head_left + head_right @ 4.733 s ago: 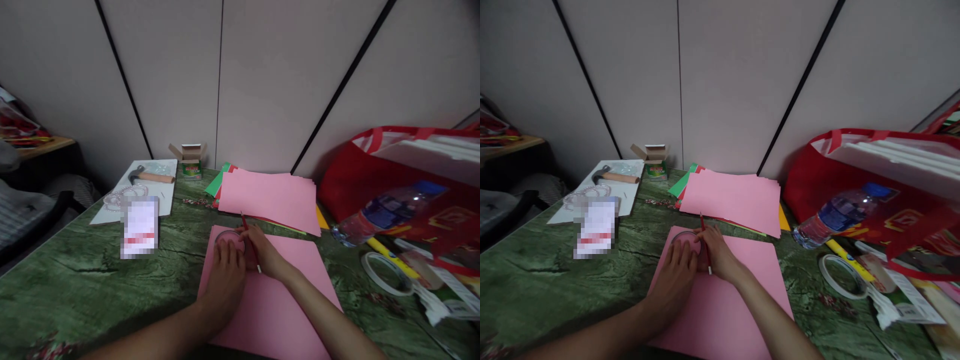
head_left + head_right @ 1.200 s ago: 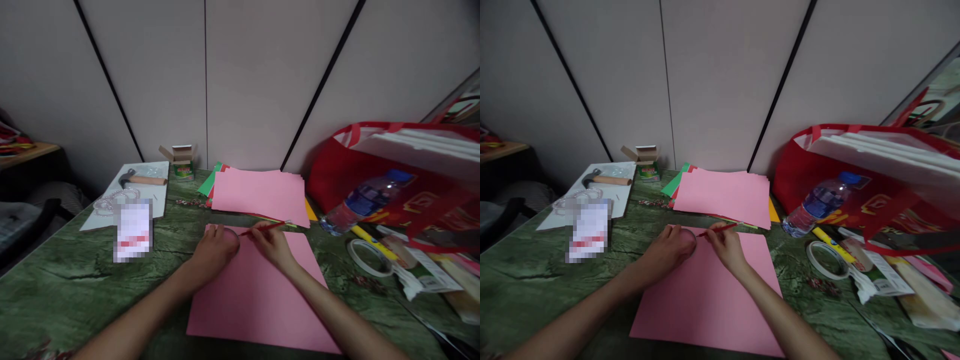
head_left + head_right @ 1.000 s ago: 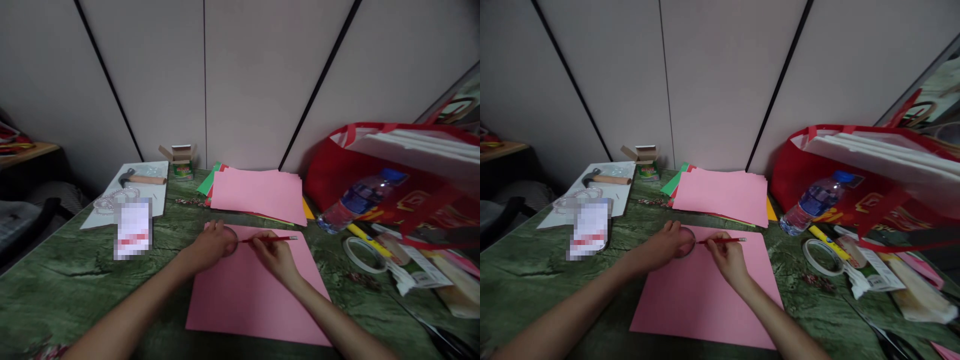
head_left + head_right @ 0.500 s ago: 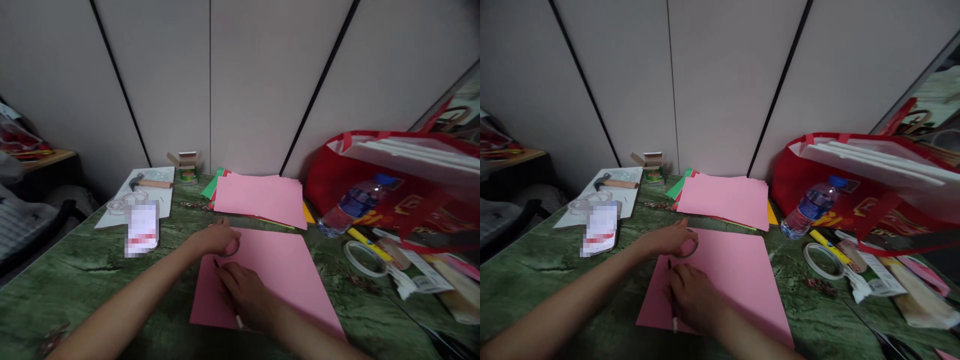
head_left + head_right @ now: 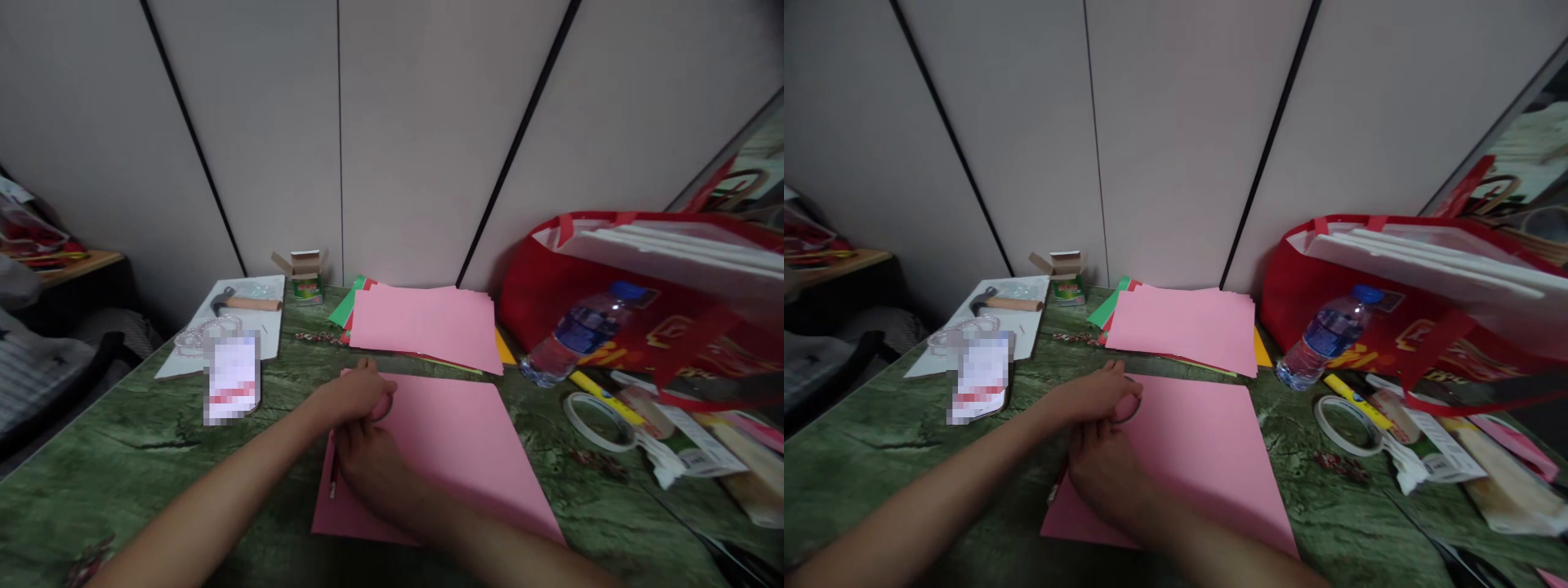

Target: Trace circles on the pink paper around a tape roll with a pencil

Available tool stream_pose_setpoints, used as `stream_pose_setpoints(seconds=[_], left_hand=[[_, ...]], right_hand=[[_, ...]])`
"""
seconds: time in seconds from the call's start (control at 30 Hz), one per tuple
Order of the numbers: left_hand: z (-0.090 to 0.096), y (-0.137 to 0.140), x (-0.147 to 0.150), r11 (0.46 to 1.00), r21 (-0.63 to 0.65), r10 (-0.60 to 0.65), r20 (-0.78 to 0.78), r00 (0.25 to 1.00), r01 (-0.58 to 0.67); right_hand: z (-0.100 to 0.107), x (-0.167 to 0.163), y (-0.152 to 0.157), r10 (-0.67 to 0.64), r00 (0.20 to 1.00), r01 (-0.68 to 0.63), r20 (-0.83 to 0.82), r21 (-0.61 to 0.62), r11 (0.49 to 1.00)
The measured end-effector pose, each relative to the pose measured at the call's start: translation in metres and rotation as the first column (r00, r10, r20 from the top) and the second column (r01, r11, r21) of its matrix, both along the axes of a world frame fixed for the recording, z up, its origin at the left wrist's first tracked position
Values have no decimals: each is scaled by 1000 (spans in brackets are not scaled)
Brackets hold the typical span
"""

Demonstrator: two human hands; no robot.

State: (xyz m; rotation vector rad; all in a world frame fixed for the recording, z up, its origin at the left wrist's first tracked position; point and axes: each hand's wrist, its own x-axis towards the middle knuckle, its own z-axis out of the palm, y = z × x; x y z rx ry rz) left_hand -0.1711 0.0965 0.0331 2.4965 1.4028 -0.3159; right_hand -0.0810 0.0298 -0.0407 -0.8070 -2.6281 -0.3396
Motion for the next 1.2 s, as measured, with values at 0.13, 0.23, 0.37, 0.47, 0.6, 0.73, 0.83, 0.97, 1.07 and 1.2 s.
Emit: stream_pose_setpoints(seconds=[0.13,0.23,0.37,0.47,0.6,0.73,0.83,0.97,1.07,1.2], left_hand=[[1,-3,1,999,40,-4,-27,1000,5],[3,-5,2,998,54,-11,-37,999,13],[6,-6,3,997,70,-26,-53,998,30],[7,-7,5,996,81,-39,-58,998,44],[7,-9,5,994,99,-43,-52,998,48],[6,-11,5,992,113,-53,-38,998,57],[4,-12,4,990,121,-64,-27,998,67],[2,-13,4,989,132,-60,-10,998,61],[1,-14,4,990,128,-62,7,998,60],[3,-16,3,992,117,-51,33,998,47]], right_hand=[[3,-2,-1,-15,1000,15,-10,18,1000],[6,3,-6,-17,1000,18,8,-29,999],[6,16,-14,15,1000,-13,23,-97,995],[5,28,-19,49,999,-45,21,-136,990],[7,45,-21,49,999,-47,2,-272,961],[8,62,-19,47,995,-80,-88,-428,900],[5,73,-15,-29,949,-136,-315,-488,862],[1,78,-7,-214,787,-190,-579,-557,808],[0,80,2,-328,715,-198,-618,-629,752],[0,84,15,-440,669,-189,-598,-710,678]])
